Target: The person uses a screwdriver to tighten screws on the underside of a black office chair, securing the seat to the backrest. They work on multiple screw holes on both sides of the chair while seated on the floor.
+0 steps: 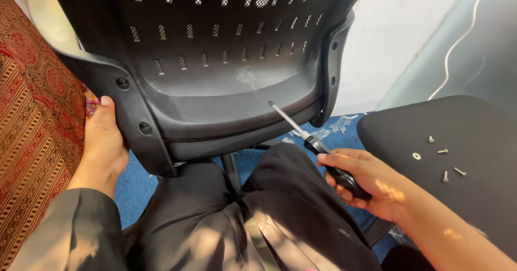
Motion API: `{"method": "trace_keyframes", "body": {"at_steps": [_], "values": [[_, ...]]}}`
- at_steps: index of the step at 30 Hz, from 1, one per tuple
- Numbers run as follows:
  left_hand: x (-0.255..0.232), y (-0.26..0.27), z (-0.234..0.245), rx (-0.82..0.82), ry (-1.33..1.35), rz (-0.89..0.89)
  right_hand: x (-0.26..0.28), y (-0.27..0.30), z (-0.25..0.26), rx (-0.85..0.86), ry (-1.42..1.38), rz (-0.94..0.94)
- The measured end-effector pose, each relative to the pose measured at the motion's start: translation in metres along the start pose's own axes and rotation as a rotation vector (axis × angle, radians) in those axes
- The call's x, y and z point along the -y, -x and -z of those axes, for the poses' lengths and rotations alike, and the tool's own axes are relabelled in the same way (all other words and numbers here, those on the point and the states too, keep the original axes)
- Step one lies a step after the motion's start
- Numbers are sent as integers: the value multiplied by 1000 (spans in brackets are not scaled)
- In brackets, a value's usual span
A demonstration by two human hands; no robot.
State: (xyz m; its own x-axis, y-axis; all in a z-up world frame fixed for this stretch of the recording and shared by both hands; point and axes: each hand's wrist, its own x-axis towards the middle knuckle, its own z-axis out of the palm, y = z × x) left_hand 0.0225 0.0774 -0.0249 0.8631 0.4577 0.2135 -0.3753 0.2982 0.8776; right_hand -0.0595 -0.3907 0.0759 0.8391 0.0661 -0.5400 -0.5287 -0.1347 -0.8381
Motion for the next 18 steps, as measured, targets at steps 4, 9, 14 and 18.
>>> {"method": "trace_keyframes", "body": {"at_steps": [4,9,14,18], "values": [[5,-4,6,-102,-76,-89,-5,-6,14,-73,-70,31],[17,-24,22,-239,-182,-178,-5,-8,26,-128,-132,54],[39,-55,51,-312,-252,-261,-2,-8,35,-190,-150,47],[39,-71,54,-331,-352,-438,-10,-9,51,-253,-158,32]]}}
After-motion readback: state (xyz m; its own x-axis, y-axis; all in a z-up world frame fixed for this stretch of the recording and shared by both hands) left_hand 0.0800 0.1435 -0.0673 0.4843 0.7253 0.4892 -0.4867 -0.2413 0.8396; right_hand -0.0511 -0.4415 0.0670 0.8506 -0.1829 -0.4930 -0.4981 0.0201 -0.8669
